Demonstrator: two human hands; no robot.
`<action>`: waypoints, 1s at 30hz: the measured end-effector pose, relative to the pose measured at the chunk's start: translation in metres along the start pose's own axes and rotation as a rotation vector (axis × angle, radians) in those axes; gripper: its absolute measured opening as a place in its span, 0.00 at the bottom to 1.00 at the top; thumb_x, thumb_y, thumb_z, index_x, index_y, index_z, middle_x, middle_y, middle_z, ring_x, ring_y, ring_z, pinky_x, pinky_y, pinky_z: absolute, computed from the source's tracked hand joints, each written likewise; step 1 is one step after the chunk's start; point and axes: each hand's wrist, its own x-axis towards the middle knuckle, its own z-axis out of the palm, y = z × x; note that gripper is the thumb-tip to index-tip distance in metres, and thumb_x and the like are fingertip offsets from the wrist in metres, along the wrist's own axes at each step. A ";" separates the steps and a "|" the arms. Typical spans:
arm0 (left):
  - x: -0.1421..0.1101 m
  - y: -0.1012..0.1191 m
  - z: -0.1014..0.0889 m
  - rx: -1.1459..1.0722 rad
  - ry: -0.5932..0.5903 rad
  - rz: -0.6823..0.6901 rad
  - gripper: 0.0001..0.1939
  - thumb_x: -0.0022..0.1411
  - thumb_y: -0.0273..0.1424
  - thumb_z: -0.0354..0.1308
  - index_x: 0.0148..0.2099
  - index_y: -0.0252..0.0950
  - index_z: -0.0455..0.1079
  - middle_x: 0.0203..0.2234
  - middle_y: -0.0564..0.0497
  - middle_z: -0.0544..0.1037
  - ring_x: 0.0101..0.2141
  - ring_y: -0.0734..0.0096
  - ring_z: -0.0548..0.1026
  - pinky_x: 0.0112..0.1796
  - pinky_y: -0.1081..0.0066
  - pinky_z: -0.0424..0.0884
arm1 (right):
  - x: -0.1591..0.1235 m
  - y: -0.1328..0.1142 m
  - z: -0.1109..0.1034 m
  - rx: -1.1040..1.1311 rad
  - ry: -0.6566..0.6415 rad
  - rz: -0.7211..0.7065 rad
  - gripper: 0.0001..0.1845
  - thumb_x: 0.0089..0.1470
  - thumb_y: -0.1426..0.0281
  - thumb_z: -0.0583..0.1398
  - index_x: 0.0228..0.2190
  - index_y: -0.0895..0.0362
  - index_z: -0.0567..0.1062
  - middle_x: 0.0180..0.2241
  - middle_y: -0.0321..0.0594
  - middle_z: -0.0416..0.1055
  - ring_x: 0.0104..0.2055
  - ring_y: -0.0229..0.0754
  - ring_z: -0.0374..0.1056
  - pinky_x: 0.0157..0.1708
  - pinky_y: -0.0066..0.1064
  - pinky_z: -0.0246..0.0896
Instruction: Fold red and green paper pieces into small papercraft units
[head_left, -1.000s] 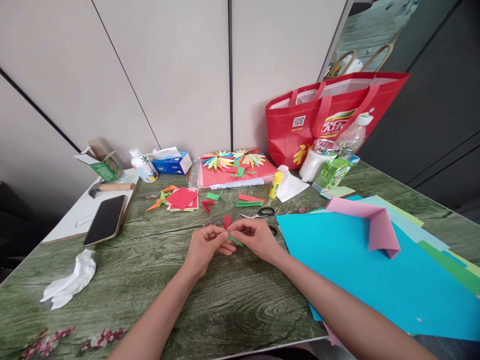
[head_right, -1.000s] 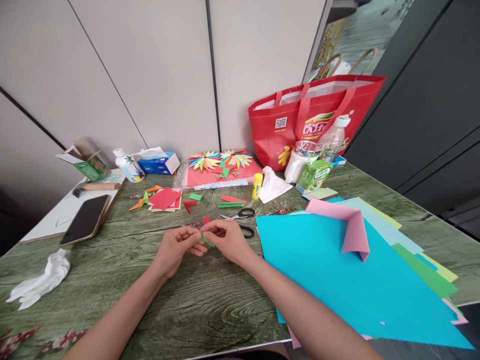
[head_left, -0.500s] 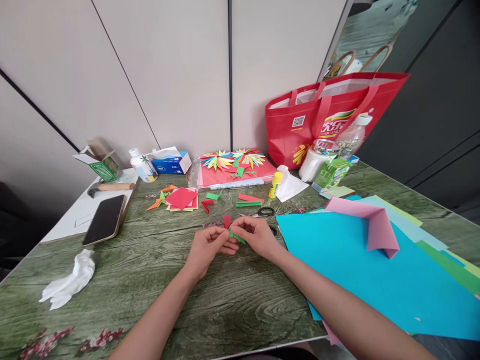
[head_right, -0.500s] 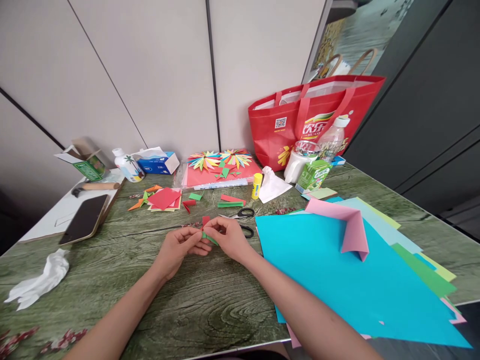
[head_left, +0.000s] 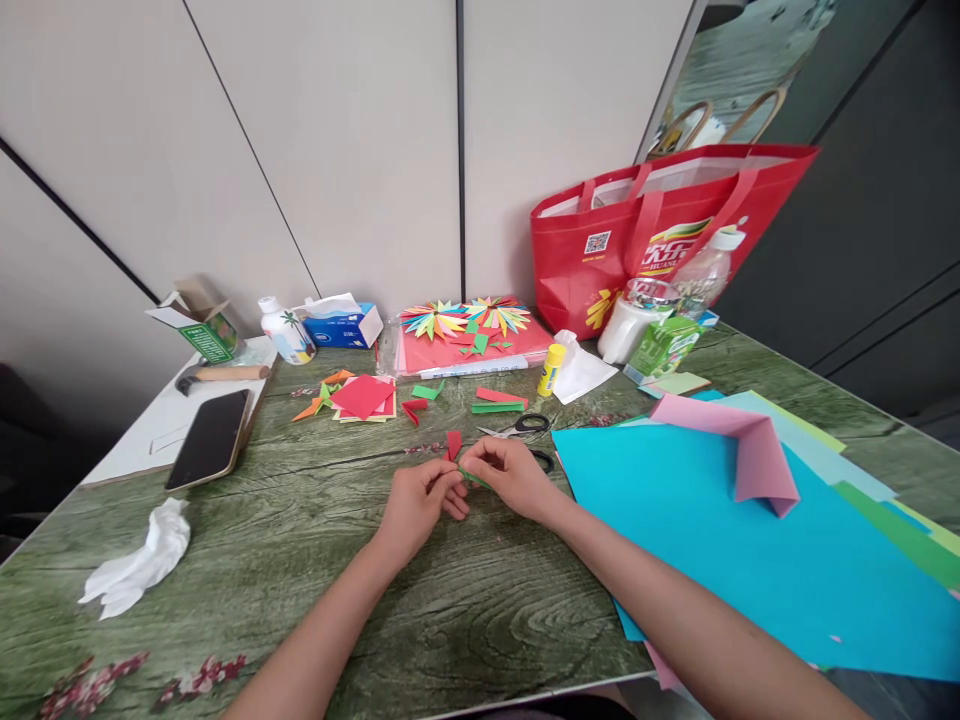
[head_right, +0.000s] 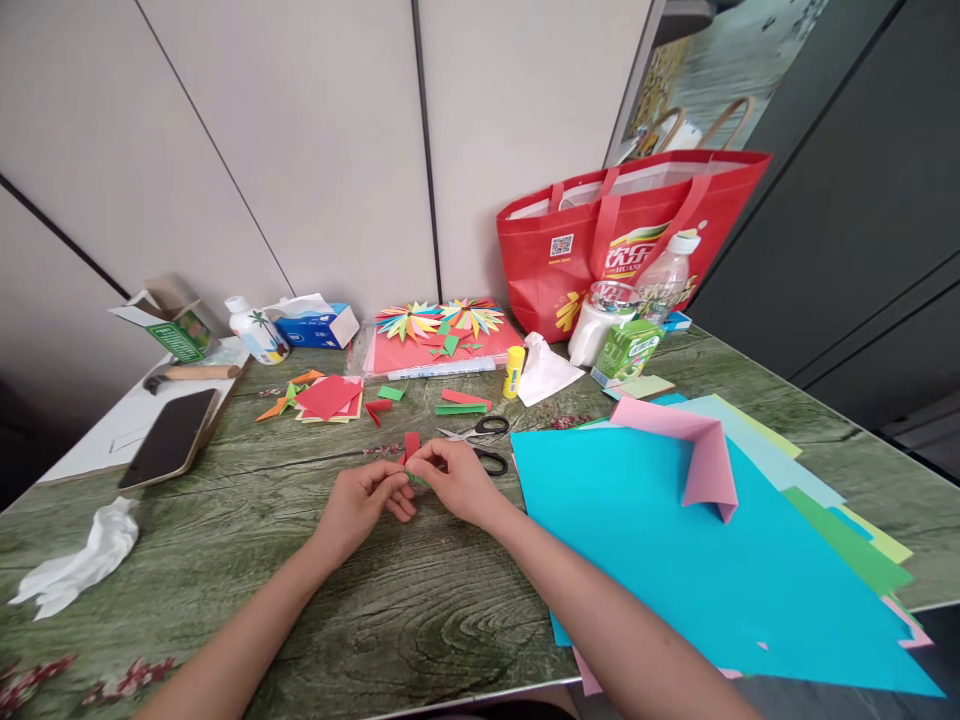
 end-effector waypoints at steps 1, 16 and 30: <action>0.000 -0.001 0.000 0.010 -0.013 -0.002 0.11 0.51 0.36 0.56 0.24 0.32 0.67 0.16 0.53 0.71 0.16 0.72 0.73 0.19 0.73 0.71 | 0.000 -0.001 0.000 -0.028 0.002 -0.001 0.08 0.48 0.68 0.55 0.22 0.59 0.70 0.22 0.34 0.67 0.24 0.34 0.59 0.25 0.26 0.54; -0.005 0.011 -0.001 -0.024 -0.083 -0.047 0.12 0.51 0.36 0.57 0.25 0.31 0.67 0.16 0.50 0.73 0.15 0.71 0.72 0.17 0.73 0.70 | -0.001 -0.008 0.000 0.145 -0.040 0.076 0.17 0.50 0.60 0.54 0.18 0.58 0.66 0.18 0.31 0.59 0.22 0.33 0.56 0.23 0.26 0.56; -0.011 0.007 0.004 0.224 0.075 0.075 0.10 0.52 0.33 0.54 0.23 0.35 0.60 0.11 0.57 0.66 0.10 0.79 0.65 0.11 0.81 0.58 | -0.010 -0.010 0.009 -0.061 0.092 -0.087 0.08 0.49 0.69 0.56 0.21 0.58 0.69 0.22 0.36 0.67 0.26 0.36 0.61 0.28 0.28 0.56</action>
